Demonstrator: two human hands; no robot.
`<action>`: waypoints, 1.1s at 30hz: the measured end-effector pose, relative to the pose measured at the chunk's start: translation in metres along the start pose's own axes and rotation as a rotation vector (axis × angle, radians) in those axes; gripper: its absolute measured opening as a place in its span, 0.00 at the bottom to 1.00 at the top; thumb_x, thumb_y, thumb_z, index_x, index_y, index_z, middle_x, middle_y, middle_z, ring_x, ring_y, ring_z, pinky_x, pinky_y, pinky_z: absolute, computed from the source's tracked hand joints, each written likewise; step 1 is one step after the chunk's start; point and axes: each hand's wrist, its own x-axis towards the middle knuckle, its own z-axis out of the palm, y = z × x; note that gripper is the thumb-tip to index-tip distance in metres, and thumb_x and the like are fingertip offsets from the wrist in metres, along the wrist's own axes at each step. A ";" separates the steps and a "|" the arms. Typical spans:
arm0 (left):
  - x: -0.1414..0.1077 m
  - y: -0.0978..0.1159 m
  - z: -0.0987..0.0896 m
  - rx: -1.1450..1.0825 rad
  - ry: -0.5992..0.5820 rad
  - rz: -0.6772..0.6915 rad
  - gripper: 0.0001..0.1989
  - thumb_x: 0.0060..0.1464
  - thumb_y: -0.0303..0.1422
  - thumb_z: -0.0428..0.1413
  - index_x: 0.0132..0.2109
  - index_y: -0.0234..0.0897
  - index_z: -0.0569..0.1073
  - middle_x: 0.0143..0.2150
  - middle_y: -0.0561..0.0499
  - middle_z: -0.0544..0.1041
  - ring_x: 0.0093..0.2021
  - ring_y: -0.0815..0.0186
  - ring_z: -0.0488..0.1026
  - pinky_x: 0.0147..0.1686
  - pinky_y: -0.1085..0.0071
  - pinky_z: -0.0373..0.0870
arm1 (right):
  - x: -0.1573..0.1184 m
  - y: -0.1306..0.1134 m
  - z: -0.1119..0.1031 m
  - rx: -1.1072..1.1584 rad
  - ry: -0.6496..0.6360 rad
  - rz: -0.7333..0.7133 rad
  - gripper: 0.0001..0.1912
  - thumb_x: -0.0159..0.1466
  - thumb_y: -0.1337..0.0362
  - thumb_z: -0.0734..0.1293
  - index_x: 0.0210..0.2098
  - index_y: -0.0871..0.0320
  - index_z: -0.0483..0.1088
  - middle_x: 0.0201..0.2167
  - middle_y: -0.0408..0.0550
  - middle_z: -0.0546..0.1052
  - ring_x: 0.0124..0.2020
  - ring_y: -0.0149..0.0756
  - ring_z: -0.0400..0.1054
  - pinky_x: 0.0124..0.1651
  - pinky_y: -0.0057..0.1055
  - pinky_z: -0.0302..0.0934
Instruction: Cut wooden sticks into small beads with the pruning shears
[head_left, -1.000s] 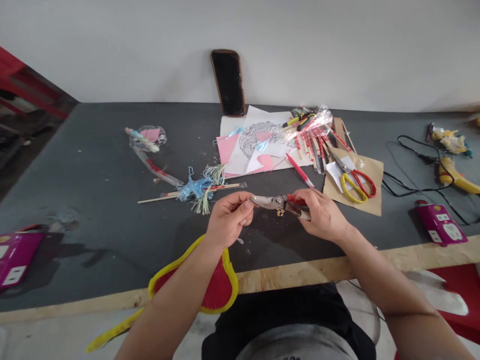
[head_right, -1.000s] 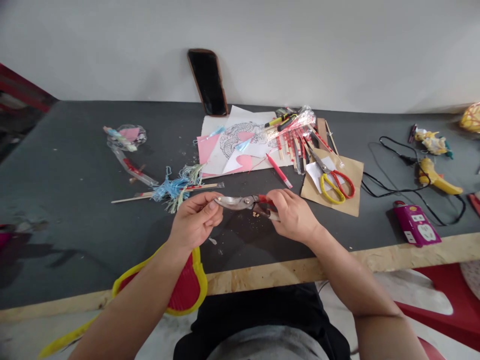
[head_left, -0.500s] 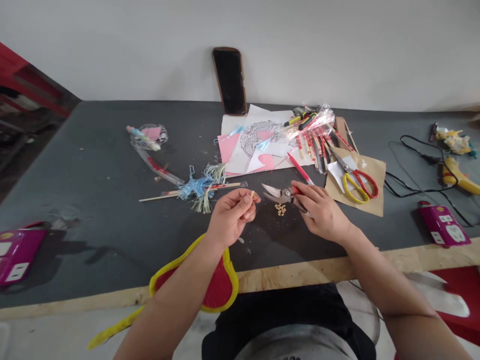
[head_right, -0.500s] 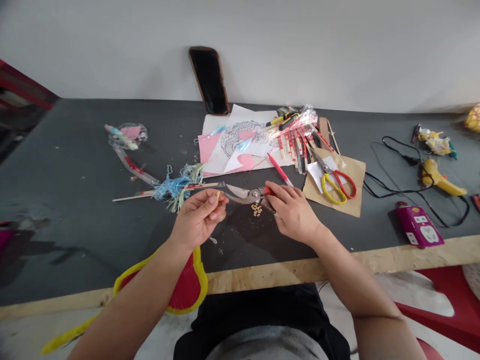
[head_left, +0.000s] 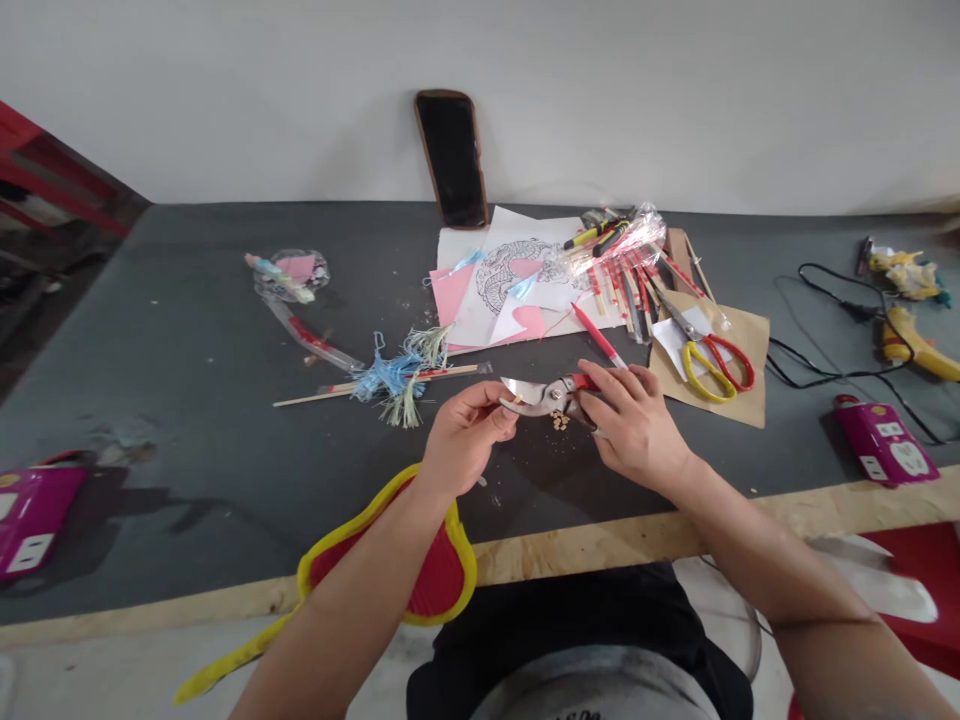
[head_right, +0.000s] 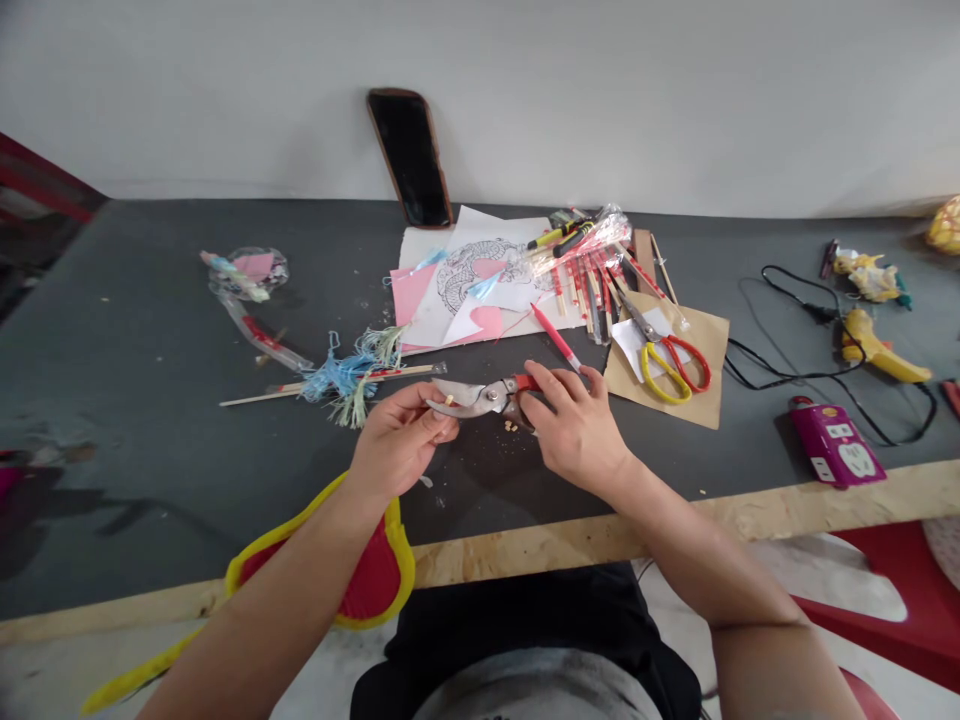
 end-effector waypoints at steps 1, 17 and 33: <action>0.000 0.000 0.001 -0.008 -0.009 0.000 0.18 0.42 0.41 0.73 0.31 0.34 0.77 0.21 0.56 0.68 0.21 0.75 0.59 0.23 0.75 0.54 | 0.000 0.000 0.000 -0.009 0.007 -0.002 0.15 0.65 0.70 0.62 0.50 0.56 0.73 0.66 0.59 0.68 0.58 0.50 0.65 0.62 0.52 0.51; -0.001 0.000 0.000 0.050 -0.047 -0.006 0.17 0.45 0.43 0.71 0.30 0.35 0.75 0.20 0.58 0.62 0.20 0.76 0.53 0.19 0.76 0.49 | -0.001 0.002 0.005 0.108 0.079 0.003 0.21 0.68 0.65 0.63 0.60 0.61 0.63 0.61 0.63 0.72 0.56 0.52 0.66 0.57 0.48 0.61; -0.006 -0.006 -0.004 0.087 -0.097 -0.002 0.14 0.51 0.42 0.68 0.35 0.36 0.79 0.22 0.57 0.62 0.20 0.75 0.53 0.19 0.75 0.50 | 0.000 -0.003 0.002 0.121 -0.092 0.125 0.21 0.65 0.64 0.62 0.56 0.63 0.65 0.42 0.57 0.76 0.43 0.48 0.68 0.50 0.42 0.61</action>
